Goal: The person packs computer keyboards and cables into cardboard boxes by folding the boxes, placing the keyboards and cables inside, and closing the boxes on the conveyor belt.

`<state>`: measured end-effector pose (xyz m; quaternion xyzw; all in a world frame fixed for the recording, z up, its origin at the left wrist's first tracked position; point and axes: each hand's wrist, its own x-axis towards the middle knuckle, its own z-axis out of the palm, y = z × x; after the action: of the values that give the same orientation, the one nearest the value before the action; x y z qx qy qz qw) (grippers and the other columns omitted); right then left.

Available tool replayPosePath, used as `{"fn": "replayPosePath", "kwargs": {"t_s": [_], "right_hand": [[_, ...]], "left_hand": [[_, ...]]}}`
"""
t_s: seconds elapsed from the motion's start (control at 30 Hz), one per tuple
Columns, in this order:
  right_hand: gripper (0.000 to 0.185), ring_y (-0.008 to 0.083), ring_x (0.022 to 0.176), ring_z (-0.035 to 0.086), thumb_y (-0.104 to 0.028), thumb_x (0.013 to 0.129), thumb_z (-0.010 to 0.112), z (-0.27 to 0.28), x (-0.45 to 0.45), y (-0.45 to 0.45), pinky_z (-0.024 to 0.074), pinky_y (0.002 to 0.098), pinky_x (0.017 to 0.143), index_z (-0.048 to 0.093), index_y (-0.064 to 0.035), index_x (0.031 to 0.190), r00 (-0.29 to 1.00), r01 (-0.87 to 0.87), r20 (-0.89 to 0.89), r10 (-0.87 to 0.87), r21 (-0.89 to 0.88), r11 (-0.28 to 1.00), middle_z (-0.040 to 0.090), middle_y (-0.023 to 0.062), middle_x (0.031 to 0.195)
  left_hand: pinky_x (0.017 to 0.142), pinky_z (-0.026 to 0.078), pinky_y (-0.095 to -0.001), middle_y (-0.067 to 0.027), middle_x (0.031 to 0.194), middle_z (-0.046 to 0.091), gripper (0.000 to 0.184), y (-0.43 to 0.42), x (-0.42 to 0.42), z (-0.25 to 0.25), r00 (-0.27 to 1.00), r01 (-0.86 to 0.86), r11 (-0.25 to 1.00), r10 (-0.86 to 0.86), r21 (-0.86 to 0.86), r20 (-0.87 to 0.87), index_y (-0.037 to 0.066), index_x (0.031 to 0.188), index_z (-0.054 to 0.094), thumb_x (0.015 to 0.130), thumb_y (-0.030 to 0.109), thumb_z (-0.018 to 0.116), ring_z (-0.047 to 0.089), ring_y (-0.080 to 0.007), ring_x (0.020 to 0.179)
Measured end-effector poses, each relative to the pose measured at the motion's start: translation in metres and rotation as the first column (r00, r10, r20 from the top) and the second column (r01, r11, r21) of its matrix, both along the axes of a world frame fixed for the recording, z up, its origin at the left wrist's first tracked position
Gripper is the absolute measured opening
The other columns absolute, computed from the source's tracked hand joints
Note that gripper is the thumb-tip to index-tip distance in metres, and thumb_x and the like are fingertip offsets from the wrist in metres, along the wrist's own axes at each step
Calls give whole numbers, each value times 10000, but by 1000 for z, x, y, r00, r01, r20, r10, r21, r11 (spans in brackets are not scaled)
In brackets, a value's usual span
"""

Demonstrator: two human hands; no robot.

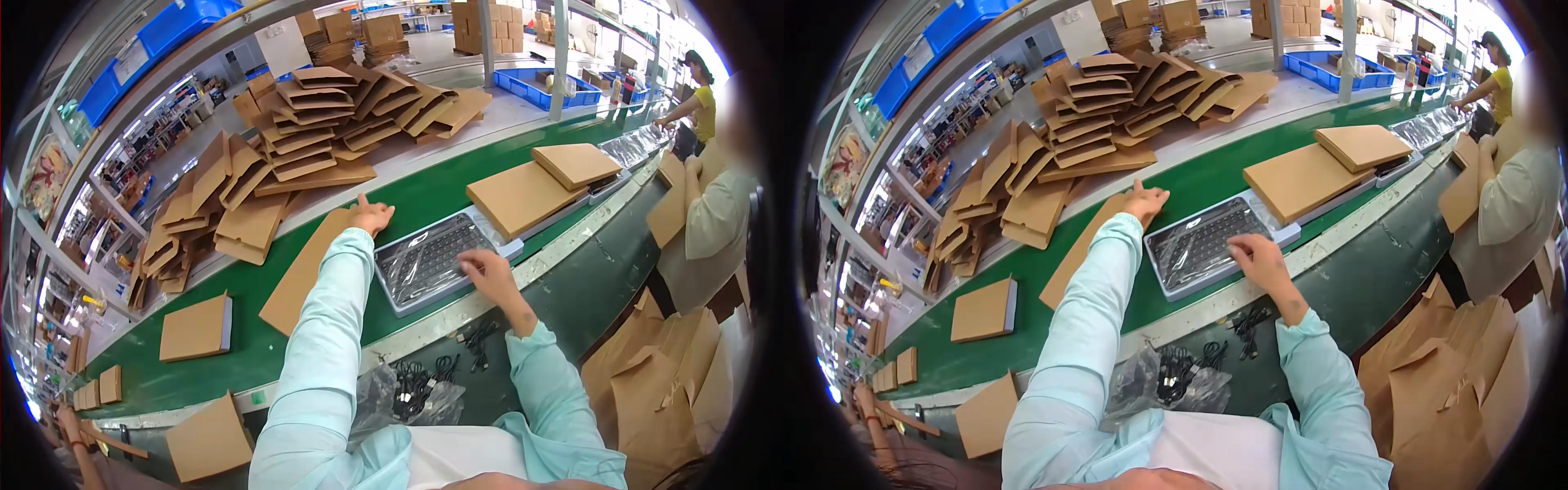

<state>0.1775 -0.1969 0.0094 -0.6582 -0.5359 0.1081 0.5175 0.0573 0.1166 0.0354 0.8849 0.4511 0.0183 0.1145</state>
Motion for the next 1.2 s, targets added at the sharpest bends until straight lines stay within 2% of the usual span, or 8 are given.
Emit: {"fn": "replayPosePath", "kwargs": {"t_s": [0.13, 0.37, 0.47, 0.6, 0.7, 0.8, 1.0, 1.2], "right_hand": [[444, 273, 1105, 573, -125, 652, 854, 19, 4, -11, 493, 381, 934, 743, -153, 1081, 881, -119, 464, 96, 21, 993, 654, 55, 1207], [417, 279, 983, 590, -80, 608, 850, -1, 11, -2, 482, 388, 875, 757, -149, 1008, 933, -121, 342, 116, -8, 993, 637, 60, 975], [355, 277, 934, 602, -65, 624, 838, -11, 11, 0, 488, 382, 837, 768, -136, 965, 943, -135, 310, 123, 17, 991, 638, 62, 903], [326, 274, 885, 607, -52, 632, 828, -2, 2, -2, 496, 376, 803, 780, -127, 946, 955, -133, 278, 102, 93, 987, 631, 66, 865], [321, 260, 840, 606, -51, 636, 824, -3, 0, 1, 496, 365, 757, 787, -122, 947, 963, -140, 250, 103, 138, 980, 615, 61, 837], [347, 234, 834, 595, -48, 631, 830, -7, -1, 1, 486, 341, 750, 789, -121, 968, 959, -168, 252, 130, 133, 977, 612, 50, 834], [347, 233, 832, 594, -46, 618, 835, -4, -1, -3, 482, 340, 735, 788, -118, 954, 955, -192, 254, 151, 145, 971, 604, 48, 833], [322, 234, 825, 589, -72, 626, 837, -4, -6, -2, 475, 351, 723, 789, -130, 940, 934, -240, 298, 195, 120, 963, 594, 44, 830]], "left_hand": [[1112, 381, -485, -207, 1573, 242, 588, 10, 10, 0, 998, -8, 1000, 8, -15, -54, 186, 1215, 711, 954, 631, 429, 426, -464, 1335], [888, 514, -454, -211, 1249, 460, 286, -13, -44, 28, 997, 5, 1000, -5, 7, 82, 59, 874, 684, 830, 341, 707, 576, -417, 1043], [818, 524, -450, -185, 1102, 475, 199, -15, -97, 13, 911, 32, 999, -37, 18, 411, 50, 761, 607, 745, 183, 753, 577, -398, 951], [801, 512, -475, -219, 1103, 499, 233, -81, -170, 23, 871, -65, 826, -227, 559, 436, 12, 899, 599, 835, 208, 706, 587, -405, 917], [804, 499, -491, -246, 1036, 532, 288, -119, -199, 41, 941, -298, 849, 186, 436, 281, -17, 947, 573, 921, 266, 621, 582, -426, 919], [784, 481, -505, -242, 953, 560, 314, -131, -204, 39, 954, -261, 850, 156, 458, 255, -14, 922, 580, 983, 287, 514, 572, -441, 884], [719, 439, -506, -214, 924, 556, 324, -150, -190, -11, 760, -86, 953, -124, 289, 638, -27, 860, 563, 1015, 222, 428, 563, -427, 846], [753, 467, -448, -210, 1000, 579, 240, -173, -196, -25, 725, 120, 950, -282, 289, 628, -40, 878, 547, 998, 153, 468, 573, -407, 865]]}}
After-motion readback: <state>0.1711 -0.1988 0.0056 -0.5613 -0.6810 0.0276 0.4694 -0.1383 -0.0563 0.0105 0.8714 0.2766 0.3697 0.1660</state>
